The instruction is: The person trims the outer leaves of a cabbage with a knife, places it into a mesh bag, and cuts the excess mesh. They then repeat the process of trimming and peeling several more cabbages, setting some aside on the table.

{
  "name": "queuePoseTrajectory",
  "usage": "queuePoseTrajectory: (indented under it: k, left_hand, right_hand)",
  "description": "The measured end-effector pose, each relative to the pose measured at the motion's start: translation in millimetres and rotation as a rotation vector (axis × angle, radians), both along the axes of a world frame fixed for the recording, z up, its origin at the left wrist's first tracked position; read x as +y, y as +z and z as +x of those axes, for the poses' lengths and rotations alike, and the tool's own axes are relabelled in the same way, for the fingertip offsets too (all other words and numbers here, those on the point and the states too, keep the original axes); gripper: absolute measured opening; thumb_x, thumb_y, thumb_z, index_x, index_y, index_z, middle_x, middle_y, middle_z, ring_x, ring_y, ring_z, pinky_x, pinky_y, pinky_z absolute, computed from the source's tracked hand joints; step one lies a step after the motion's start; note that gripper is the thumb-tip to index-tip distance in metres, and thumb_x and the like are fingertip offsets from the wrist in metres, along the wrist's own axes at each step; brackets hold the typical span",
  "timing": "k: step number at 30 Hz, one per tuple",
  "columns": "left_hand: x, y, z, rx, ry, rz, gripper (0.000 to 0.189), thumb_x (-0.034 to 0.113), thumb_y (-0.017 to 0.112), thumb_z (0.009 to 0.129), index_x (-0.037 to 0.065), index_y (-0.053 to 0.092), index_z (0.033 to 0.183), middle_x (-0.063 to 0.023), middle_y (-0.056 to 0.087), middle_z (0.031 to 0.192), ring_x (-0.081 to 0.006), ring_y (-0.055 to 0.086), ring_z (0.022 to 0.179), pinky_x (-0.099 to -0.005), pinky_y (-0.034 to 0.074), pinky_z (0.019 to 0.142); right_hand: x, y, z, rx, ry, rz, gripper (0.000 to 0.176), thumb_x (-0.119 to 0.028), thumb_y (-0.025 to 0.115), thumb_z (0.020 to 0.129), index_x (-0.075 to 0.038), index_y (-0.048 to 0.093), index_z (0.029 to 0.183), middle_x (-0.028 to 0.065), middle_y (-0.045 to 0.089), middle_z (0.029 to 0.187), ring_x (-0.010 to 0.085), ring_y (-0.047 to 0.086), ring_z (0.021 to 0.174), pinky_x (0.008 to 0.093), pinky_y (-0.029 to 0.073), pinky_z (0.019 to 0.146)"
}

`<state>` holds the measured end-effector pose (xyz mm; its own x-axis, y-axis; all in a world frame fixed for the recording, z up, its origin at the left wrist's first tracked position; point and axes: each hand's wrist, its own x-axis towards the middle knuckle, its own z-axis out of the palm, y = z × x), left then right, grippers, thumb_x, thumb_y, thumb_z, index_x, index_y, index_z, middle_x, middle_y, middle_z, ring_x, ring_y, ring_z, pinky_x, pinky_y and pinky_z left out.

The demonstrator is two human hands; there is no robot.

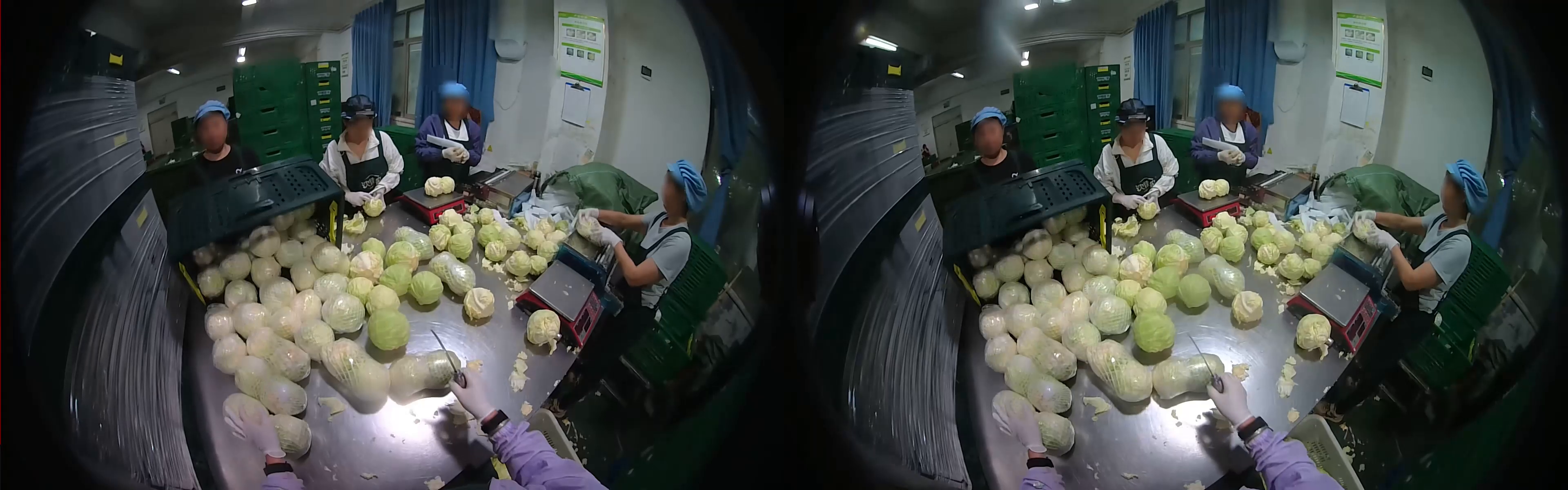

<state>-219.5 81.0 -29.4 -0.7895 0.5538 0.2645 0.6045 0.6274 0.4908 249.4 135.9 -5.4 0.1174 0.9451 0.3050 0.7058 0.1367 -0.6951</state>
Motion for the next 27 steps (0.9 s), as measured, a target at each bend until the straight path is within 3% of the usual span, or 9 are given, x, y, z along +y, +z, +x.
queuePoseTrajectory:
  k: [2,4,8,10,11,14,24,27]
  left_hand:
    - [-2,-12,-3,0.014,0.015,-0.002,0.061,0.035,0.056,0.089,0.001,0.04,0.138,-0.0153,0.028,0.15,-0.0386,0.019,0.14,-0.0532,0.016,0.112]
    - [-1,-33,-17,0.206,-0.017,0.35,0.06,0.032,0.054,0.092,0.0,0.037,0.139,-0.0185,0.028,0.149,-0.0392,0.021,0.138,-0.051,0.019,0.112]
    - [-5,-43,-34,0.076,0.007,0.344,0.058,0.027,0.053,0.094,-0.001,0.034,0.14,-0.0204,0.028,0.149,-0.039,0.023,0.138,-0.0484,0.021,0.112]
    - [-5,-43,-34,-0.005,0.04,0.407,0.058,0.026,0.054,0.094,-0.002,0.033,0.141,-0.0201,0.029,0.149,-0.0388,0.023,0.138,-0.0473,0.021,0.113]
    - [-6,-44,-35,-0.004,0.042,0.402,0.058,0.026,0.054,0.094,-0.002,0.033,0.141,-0.0201,0.029,0.149,-0.0388,0.023,0.138,-0.0473,0.021,0.113]
    - [-3,-44,-35,-0.011,0.065,0.248,0.059,0.025,0.055,0.093,-0.001,0.033,0.141,-0.0201,0.029,0.148,-0.0382,0.024,0.138,-0.0466,0.021,0.113]
    - [-5,-42,-33,-0.035,0.058,0.282,0.058,0.025,0.055,0.093,0.001,0.034,0.141,-0.019,0.029,0.149,-0.0379,0.023,0.138,-0.0464,0.02,0.113]
    - [-7,-37,-30,-0.047,0.078,0.24,0.058,0.026,0.055,0.092,0.003,0.034,0.142,-0.0188,0.028,0.149,-0.0378,0.021,0.138,-0.0463,0.02,0.113]
  right_hand:
    - [33,2,-7,0.046,-0.013,0.094,0.02,-0.021,0.064,0.076,-0.002,0.056,0.08,0.0155,0.056,0.076,0.0344,0.054,0.073,0.042,0.043,0.067]
    - [62,-3,-14,0.093,-0.025,0.187,0.019,-0.02,0.064,0.075,-0.003,0.056,0.079,0.0152,0.056,0.076,0.0348,0.054,0.075,0.0432,0.043,0.067]
    - [84,-20,-25,0.163,-0.114,-0.016,0.019,-0.02,0.064,0.074,-0.005,0.059,0.084,0.0143,0.058,0.082,0.0352,0.054,0.083,0.0432,0.043,0.075]
    - [82,-38,-34,-0.149,-0.003,0.197,0.02,-0.016,0.064,0.071,-0.005,0.062,0.087,0.012,0.061,0.09,0.03,0.058,0.09,0.0393,0.044,0.081]
    - [71,-46,-38,-0.301,-0.013,0.201,0.023,-0.016,0.066,0.068,-0.006,0.063,0.088,0.0102,0.062,0.107,0.0309,0.052,0.114,0.0435,0.037,0.098]
    - [64,-60,-36,-0.212,-0.028,0.246,0.025,-0.016,0.067,0.067,-0.005,0.063,0.089,0.009,0.059,0.117,0.0305,0.045,0.123,0.0455,0.031,0.104]
    - [63,-61,-28,-0.169,0.037,0.26,0.027,-0.016,0.07,0.068,-0.007,0.06,0.092,0.008,0.059,0.12,0.0325,0.045,0.124,0.0468,0.031,0.105]
    - [63,-67,-25,-0.119,0.061,0.227,0.03,-0.018,0.07,0.068,-0.009,0.061,0.095,0.0073,0.057,0.122,0.0315,0.043,0.127,0.048,0.027,0.108]
